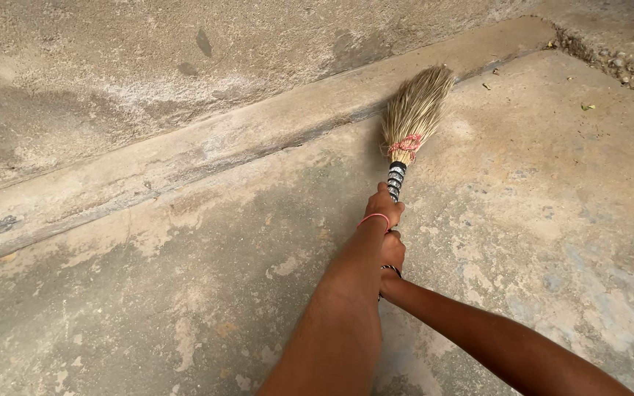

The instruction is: The person sweeps the outdoor ground using a broom, moves sandals aside by hand, and sweeps the floor along the base of the wall.

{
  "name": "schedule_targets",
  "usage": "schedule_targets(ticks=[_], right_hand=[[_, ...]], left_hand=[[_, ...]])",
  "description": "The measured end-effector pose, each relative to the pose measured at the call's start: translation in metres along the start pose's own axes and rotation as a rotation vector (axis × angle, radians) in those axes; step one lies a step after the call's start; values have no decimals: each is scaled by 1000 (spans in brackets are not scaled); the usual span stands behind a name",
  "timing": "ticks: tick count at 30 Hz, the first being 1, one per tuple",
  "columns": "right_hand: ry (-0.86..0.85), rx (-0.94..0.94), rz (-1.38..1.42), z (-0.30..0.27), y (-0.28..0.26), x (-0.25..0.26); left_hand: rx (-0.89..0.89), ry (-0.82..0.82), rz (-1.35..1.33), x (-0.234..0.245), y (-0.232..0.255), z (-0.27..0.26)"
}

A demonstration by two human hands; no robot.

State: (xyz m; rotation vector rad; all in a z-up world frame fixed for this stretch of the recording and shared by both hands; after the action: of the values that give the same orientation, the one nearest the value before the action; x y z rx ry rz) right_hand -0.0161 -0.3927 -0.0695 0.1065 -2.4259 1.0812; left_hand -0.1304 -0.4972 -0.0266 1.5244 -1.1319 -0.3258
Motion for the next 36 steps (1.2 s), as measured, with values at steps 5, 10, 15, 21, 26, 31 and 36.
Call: schedule_targets(ticks=[5, 10, 15, 21, 26, 31, 36], right_hand=[[485, 18, -137, -30, -14, 75], [761, 183, -319, -53, -47, 129], [470, 130, -243, -33, -40, 90], [27, 106, -72, -19, -19, -1], [-174, 117, 9, -13, -23, -26], [-80, 107, 15, -9, -20, -7], [863, 171, -173, -27, -49, 129]], left_hand=[[-164, 205, -185, 27, 56, -52], [-41, 455, -325, 74, 57, -77], [137, 572, -302, 79, 2, -66], [100, 352, 20, 23, -47, 10], [-123, -194, 281, -38, 5, 1], [-280, -182, 81, -20, 65, -45], [-263, 102, -173, 43, 108, -52]])
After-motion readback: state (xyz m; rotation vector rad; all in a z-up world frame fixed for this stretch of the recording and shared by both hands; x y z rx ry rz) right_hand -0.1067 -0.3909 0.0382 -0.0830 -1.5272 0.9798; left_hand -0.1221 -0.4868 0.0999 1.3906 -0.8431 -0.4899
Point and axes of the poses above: each hand's wrist, its own z-axis towards the middle knuckle, its own x-axis out of the back of the hand, y = z × x, the point moved 10 cm from there along z, towards the middle knuckle, and after that the axes turned 13 degrees about -z, right-handed, at the moved point
